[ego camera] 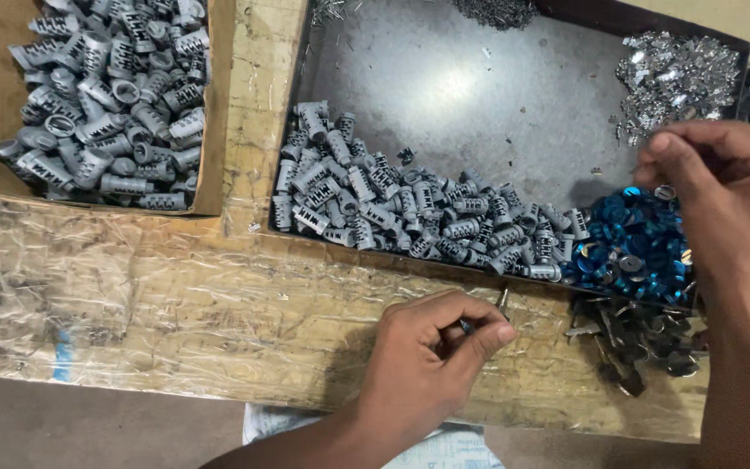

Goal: The person assembles small lock cylinder components at a workbench. They pick gray cylindrical lock bodies and small blue caps from trays, fit the caps onto the cylinders by hand, and place finished assemblies aside, repeating the cycle for successive units.

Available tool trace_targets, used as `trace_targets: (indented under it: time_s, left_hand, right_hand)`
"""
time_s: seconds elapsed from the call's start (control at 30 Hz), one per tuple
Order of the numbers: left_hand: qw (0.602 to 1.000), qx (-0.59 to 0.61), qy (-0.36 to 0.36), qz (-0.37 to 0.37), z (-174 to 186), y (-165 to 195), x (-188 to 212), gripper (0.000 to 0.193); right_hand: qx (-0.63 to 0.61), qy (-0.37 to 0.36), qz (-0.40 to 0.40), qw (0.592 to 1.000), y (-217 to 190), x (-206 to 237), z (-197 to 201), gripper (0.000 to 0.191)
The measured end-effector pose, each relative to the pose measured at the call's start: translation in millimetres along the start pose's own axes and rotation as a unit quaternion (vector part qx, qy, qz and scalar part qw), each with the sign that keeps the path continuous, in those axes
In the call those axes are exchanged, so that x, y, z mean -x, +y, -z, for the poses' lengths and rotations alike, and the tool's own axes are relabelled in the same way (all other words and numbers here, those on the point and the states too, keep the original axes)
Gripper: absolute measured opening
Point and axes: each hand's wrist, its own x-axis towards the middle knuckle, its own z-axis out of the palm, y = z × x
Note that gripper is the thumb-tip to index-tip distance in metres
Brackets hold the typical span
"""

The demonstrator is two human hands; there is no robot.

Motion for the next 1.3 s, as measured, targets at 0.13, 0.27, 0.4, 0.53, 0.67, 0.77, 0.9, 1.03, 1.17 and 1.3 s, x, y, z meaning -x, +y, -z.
trace_targets:
  time_s: [0.13,0.27,0.4,0.53,0.67,0.77,0.9,1.03,1.17,1.3]
  left_hand:
    - [0.994,0.061,-0.078,0.034,10,2,-6,0.015]
    - [0.975,0.044,-0.195,0.091,25,-1,-10,0.016]
    - [0.949,0.031,-0.283,0.138,39,0,-5,0.018]
    - [0.923,0.147,-0.317,0.163,42,0,-5,0.017]
    - [0.987,0.04,-0.146,0.045,35,-7,6,0.013]
    - [0.988,-0.061,0.049,-0.133,44,-14,9,0.007]
    - [0.977,-0.068,0.161,-0.125,56,-21,5,0.004]
    - [0.976,-0.072,0.18,-0.101,60,-24,-2,0.004]
    - [0.98,-0.087,0.157,-0.089,62,-26,-7,0.005]
    - [0.984,-0.076,0.151,-0.063,65,-25,-10,0.006]
  right_hand:
    - [0.143,-0.187,0.011,0.972,-27,77,13,0.006]
    - [0.256,-0.244,0.289,0.89,6,131,16,0.025]
    - [0.193,-0.248,0.279,0.907,30,144,21,0.022]
    - [0.094,-0.284,0.161,0.94,9,125,10,0.02]
    - [0.271,-0.171,-0.05,0.946,-27,83,-1,0.006]
    - [0.333,-0.064,0.114,0.934,-19,20,-19,0.013]
    - [0.305,-0.091,0.071,0.945,1,-18,-23,0.012]
    - [0.326,-0.079,0.157,0.929,1,-36,-36,0.011]
    - [0.346,-0.114,0.271,0.891,-20,-66,-67,0.013]
    - [0.365,-0.171,0.337,0.851,-37,-86,-91,0.026]
